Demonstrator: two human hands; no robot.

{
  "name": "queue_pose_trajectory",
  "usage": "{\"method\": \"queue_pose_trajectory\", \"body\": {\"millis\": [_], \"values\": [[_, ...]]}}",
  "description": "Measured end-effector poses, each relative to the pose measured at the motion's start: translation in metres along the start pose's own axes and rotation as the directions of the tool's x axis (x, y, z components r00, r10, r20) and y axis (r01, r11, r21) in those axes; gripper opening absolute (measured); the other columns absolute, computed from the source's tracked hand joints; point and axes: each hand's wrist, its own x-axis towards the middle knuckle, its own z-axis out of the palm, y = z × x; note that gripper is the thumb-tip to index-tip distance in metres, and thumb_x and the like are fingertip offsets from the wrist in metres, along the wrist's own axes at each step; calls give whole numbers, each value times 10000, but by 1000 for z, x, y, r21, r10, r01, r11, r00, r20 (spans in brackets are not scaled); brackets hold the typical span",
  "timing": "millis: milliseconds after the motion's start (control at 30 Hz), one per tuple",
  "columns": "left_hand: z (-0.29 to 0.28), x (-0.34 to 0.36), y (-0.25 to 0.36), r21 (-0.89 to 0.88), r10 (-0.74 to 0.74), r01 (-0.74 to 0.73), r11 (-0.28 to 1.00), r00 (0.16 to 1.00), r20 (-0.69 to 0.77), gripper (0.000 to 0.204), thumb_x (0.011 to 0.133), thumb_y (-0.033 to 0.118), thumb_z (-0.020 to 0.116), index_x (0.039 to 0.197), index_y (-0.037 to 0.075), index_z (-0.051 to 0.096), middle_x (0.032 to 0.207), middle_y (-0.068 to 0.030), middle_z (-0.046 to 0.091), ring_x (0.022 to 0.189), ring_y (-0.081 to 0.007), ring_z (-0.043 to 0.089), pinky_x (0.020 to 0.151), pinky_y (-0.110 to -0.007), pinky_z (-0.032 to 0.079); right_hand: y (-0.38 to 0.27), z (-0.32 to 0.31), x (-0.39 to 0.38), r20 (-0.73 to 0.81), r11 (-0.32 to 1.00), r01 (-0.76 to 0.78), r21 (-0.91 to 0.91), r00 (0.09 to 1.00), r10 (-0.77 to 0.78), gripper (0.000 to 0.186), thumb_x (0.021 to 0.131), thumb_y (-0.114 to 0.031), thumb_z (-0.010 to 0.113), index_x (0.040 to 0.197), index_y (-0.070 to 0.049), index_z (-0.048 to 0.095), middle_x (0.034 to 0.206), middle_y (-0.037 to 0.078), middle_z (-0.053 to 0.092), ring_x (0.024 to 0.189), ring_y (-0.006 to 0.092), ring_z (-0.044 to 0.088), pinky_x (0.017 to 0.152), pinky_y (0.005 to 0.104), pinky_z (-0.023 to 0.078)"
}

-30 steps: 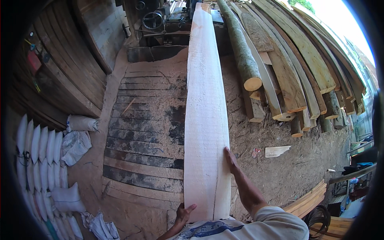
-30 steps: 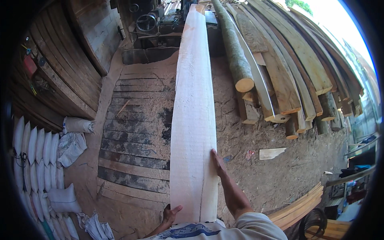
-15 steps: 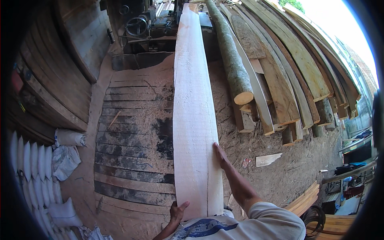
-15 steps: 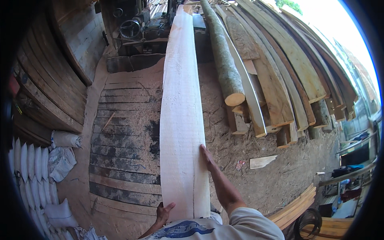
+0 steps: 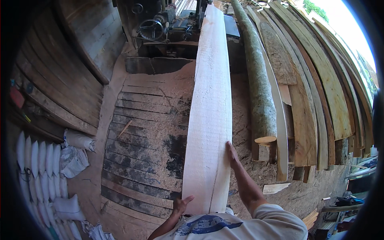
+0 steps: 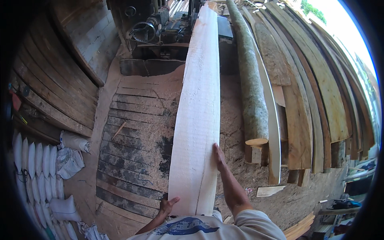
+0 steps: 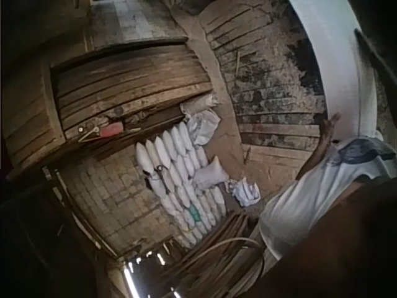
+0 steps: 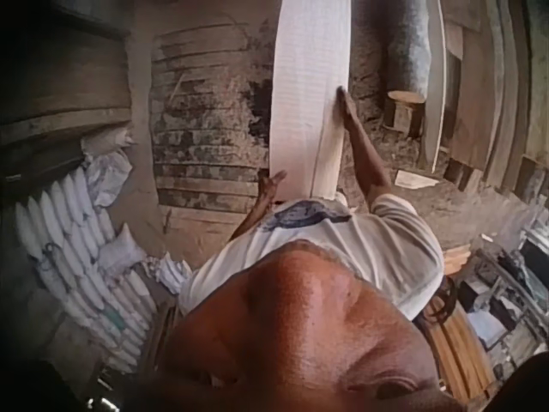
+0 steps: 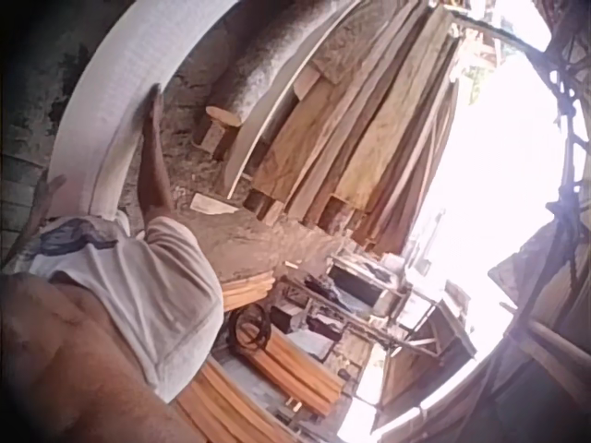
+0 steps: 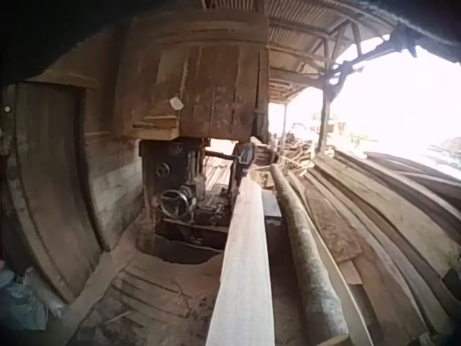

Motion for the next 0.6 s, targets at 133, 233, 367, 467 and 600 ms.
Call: {"method": "queue_pose_trajectory", "body": {"millis": [133, 233, 367, 467, 600], "values": [[10, 64, 71, -45, 107, -108, 993, 994, -29, 540, 782, 293, 725, 1228, 30, 572, 1130, -139, 643, 1063, -257, 596, 943, -356, 443, -50, 9, 62, 17, 999, 34, 11, 999, -34, 765, 929, -587, 423, 1428, -10, 361, 1439, 123, 407, 1296, 223, 393, 1093, 336, 259], [17, 110, 115, 0, 143, -143, 990, 989, -38, 552, 788, 284, 718, 1247, 27, 552, 1152, -144, 633, 1077, -260, 589, 949, -358, 440, -76, 9, 118, -4, 999, 41, -7, 999, -41, 767, 916, -602, 442, 1413, -20, 389, 1402, 117, 446, 1254, 214, 432, 1064, 338, 299], [21, 190, 148, -9, 38, -38, 999, 999, -2, 554, 780, 286, 725, 1237, 21, 559, 1154, -146, 636, 1066, -260, 595, 941, -357, 446, -131, 19, 190, -49, 995, 80, -54, 995, -83, 759, 908, -609, 461, 1390, -24, 428, 1349, 121, 496, 1197, 212, 483, 1025, 337, 352], [30, 244, 202, -22, -26, 27, 999, 1000, 10, 519, 773, 281, 733, 1193, 12, 590, 1119, -141, 654, 1033, -251, 610, 918, -351, 458, -167, 15, 254, -54, 991, 135, -11, 989, -136, 728, 926, -578, 460, 1395, -22, 422, 1339, 121, 505, 1199, 205, 478, 1023, 321, 353], [42, 318, 248, -44, -43, 43, 998, 999, -14, 479, 771, 274, 738, 1151, 9, 618, 1073, -128, 671, 985, -236, 624, 884, -344, 474, -229, 19, 319, -117, 959, 205, -194, 966, -230, 708, 927, -588, 458, 1324, -4, 510, 1251, 106, 574, 1141, 181, 506, 996, 297, 365]]}}
